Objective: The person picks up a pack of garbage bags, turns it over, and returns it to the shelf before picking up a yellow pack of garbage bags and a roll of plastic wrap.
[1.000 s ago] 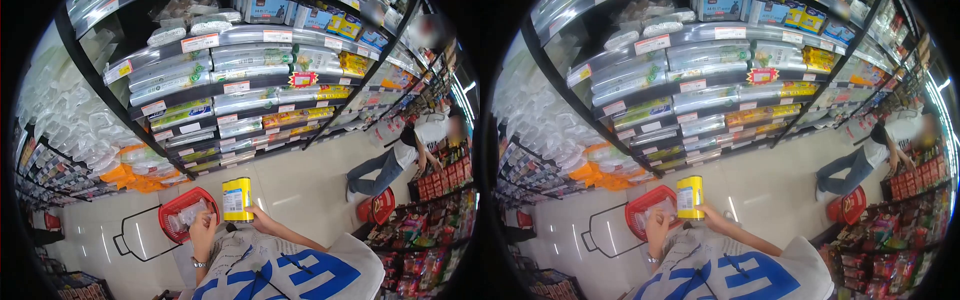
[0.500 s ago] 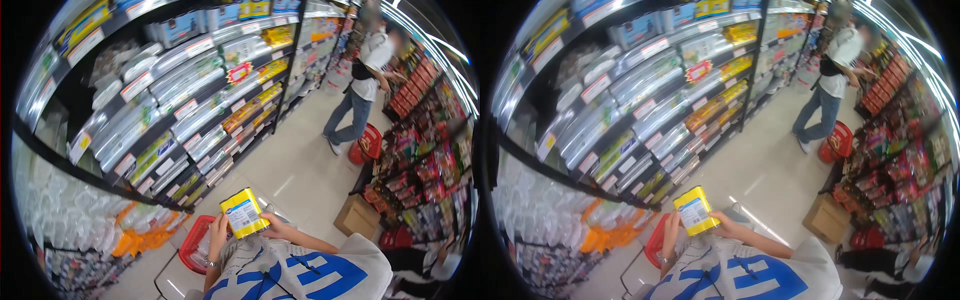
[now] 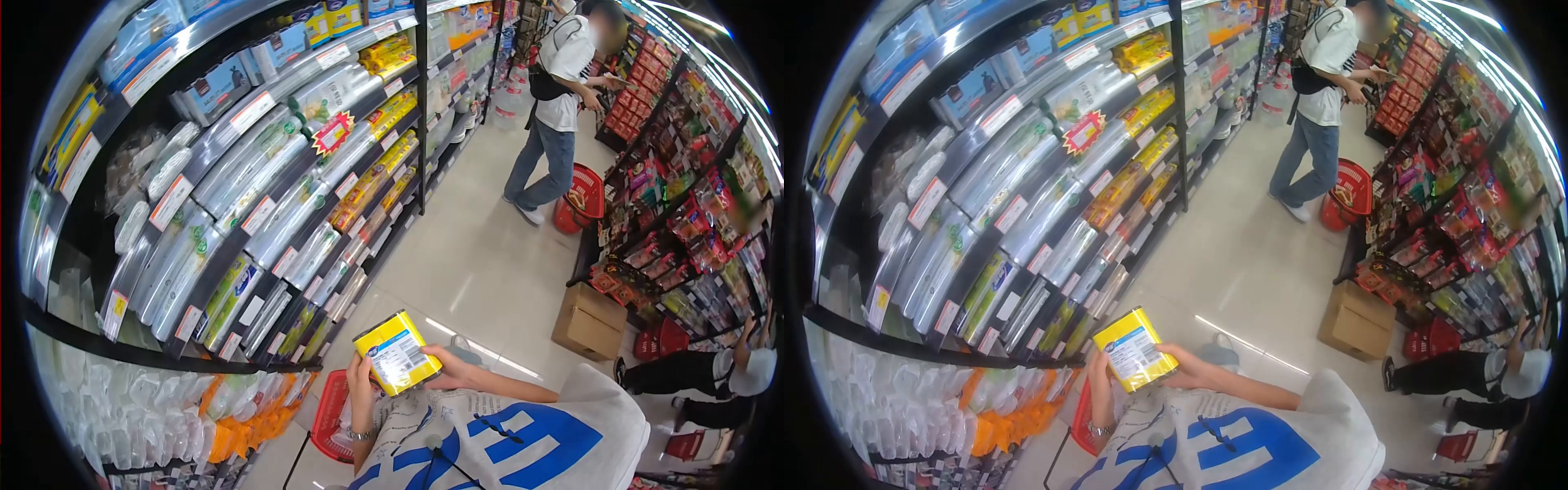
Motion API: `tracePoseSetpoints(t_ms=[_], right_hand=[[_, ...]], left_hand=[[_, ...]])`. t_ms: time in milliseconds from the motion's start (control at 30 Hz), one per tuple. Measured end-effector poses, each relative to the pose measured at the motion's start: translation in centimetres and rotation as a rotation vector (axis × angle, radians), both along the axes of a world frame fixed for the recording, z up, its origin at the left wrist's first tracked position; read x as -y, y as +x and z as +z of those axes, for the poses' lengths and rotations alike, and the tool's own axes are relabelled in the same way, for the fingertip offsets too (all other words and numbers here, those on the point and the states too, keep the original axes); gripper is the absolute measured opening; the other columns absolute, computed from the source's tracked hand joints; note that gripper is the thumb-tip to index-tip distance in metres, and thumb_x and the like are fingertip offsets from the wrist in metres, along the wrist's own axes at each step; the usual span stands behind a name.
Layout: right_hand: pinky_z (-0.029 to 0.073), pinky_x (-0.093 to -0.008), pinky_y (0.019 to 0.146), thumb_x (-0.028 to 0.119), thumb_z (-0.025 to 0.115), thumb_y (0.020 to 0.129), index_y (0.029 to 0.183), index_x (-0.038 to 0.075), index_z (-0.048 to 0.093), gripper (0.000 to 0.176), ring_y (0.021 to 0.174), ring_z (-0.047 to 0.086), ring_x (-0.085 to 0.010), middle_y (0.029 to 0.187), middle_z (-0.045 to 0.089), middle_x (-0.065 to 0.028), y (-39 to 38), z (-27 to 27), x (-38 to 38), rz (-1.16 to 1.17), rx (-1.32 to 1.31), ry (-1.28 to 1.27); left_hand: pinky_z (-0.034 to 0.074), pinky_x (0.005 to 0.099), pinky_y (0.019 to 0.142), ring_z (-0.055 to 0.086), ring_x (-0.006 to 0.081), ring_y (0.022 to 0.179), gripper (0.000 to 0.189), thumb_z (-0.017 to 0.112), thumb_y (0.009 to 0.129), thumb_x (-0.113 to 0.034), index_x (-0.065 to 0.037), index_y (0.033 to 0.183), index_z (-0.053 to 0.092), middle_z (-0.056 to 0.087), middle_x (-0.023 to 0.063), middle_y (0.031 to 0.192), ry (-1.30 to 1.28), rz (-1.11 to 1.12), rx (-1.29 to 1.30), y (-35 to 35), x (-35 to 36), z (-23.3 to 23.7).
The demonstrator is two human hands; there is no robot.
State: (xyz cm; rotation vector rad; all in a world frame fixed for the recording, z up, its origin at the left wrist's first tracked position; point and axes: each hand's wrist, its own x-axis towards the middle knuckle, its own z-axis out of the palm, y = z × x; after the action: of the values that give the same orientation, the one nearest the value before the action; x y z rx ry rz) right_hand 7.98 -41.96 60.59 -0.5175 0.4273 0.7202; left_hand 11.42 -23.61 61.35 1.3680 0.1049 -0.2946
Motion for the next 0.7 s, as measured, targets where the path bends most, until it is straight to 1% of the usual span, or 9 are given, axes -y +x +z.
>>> tracePoseSetpoints(t_ms=[67,200,300,400,467,533,600,633,700], right_hand=[[0.028,-0.0443,0.1,0.041,0.053,0.078,0.127,0.008,0.042,0.06,0.119,0.041,-0.0265,0.13,0.045,-0.0105,0.4,1.2,1.1,0.062,-0.035,-0.072],[0.027,-0.0446,0.101,0.039,0.052,0.079,0.129,0.008,0.04,0.061,0.12,0.04,-0.027,0.132,0.042,-0.0113,0.6,-0.3,4.4,0.032,0.017,0.136],[0.026,-0.044,0.102,0.035,0.052,0.079,0.131,0.006,0.037,0.061,0.121,0.039,-0.0268,0.132,0.043,-0.013,1.0,-1.4,7.3,0.036,-0.051,0.219],[0.029,-0.0412,0.101,0.033,0.052,0.083,0.128,0.003,0.037,0.056,0.118,0.042,-0.0243,0.129,0.045,-0.0126,2.1,-1.9,10.4,0.174,0.127,0.2],[0.027,-0.0382,0.103,0.027,0.055,0.08,0.13,0.002,0.035,0.06,0.119,0.042,-0.0249,0.131,0.043,-0.0135,2.7,-1.8,11.5,0.216,0.052,0.192],[0.027,-0.0377,0.103,0.027,0.056,0.08,0.13,0.002,0.035,0.059,0.119,0.042,-0.024,0.131,0.043,-0.0128,3.3,-1.0,12.8,0.233,0.088,0.269],[0.027,-0.0372,0.104,0.026,0.057,0.08,0.13,0.003,0.036,0.059,0.119,0.042,-0.0232,0.131,0.044,-0.012,3.3,-1.2,14.4,0.25,0.1,0.319],[0.027,-0.0373,0.104,0.026,0.057,0.08,0.129,0.004,0.037,0.058,0.119,0.042,-0.0227,0.13,0.044,-0.0115,3.2,-1.9,14.9,0.311,0.093,0.324],[0.027,-0.0369,0.103,0.029,0.057,0.08,0.129,0.005,0.038,0.058,0.118,0.041,-0.0212,0.13,0.045,-0.0101,3.2,-1.6,16.5,0.376,0.092,0.271]], left_hand=[[0.037,0.019,0.059,0.048,0.0054,0.068,0.025,0.044,0.087,-0.018,0.003,0.096,0.054,0.056,0.0017,0.08,-0.041,0.047,-0.024,0.1,1.4,-0.1],[0.04,0.0238,0.069,0.052,0.0111,0.076,0.026,0.043,0.085,-0.017,0.004,0.097,0.054,0.057,0.0055,0.084,0.104,0.021,0.078,0.2,4.3,-0.3],[0.041,0.0251,0.073,0.054,0.0125,0.08,0.028,0.043,0.087,-0.02,0.003,0.099,0.053,0.058,0.0069,0.088,0.033,0.073,-0.009,-0.4,7.6,0.2],[0.042,0.0267,0.077,0.056,0.0142,0.086,0.032,0.041,0.089,-0.025,0.001,0.104,0.051,0.058,0.0082,0.094,-0.135,0.2,-0.13,-0.6,11.4,0.9],[0.043,0.0275,0.08,0.057,0.0161,0.092,0.038,0.039,0.091,-0.032,0.0,0.109,0.05,0.059,0.0093,0.1,-0.267,0.245,-0.231,-0.5,13.6,1.8],[0.043,0.0279,0.08,0.058,0.0167,0.092,0.041,0.038,0.091,-0.034,0.0,0.11,0.05,0.059,0.009,0.103,-0.18,0.285,-0.224,-0.6,15.5,2.6],[0.044,0.0288,0.081,0.058,0.0177,0.093,0.042,0.035,0.092,-0.036,-0.002,0.11,0.05,0.059,0.0083,0.104,-0.152,0.338,-0.183,-1.2,17.4,2.2],[0.043,0.0323,0.085,0.055,0.0199,0.1,0.046,0.036,0.09,-0.043,-0.006,0.116,0.047,0.056,0.0076,0.11,-0.242,0.343,-0.256,-1.5,17.8,1.3],[0.045,0.0343,0.083,0.056,0.0214,0.098,0.051,0.037,0.088,-0.047,-0.007,0.118,0.046,0.057,0.0085,0.109,-0.351,0.418,-0.291,-2.1,19.0,-1.5]])
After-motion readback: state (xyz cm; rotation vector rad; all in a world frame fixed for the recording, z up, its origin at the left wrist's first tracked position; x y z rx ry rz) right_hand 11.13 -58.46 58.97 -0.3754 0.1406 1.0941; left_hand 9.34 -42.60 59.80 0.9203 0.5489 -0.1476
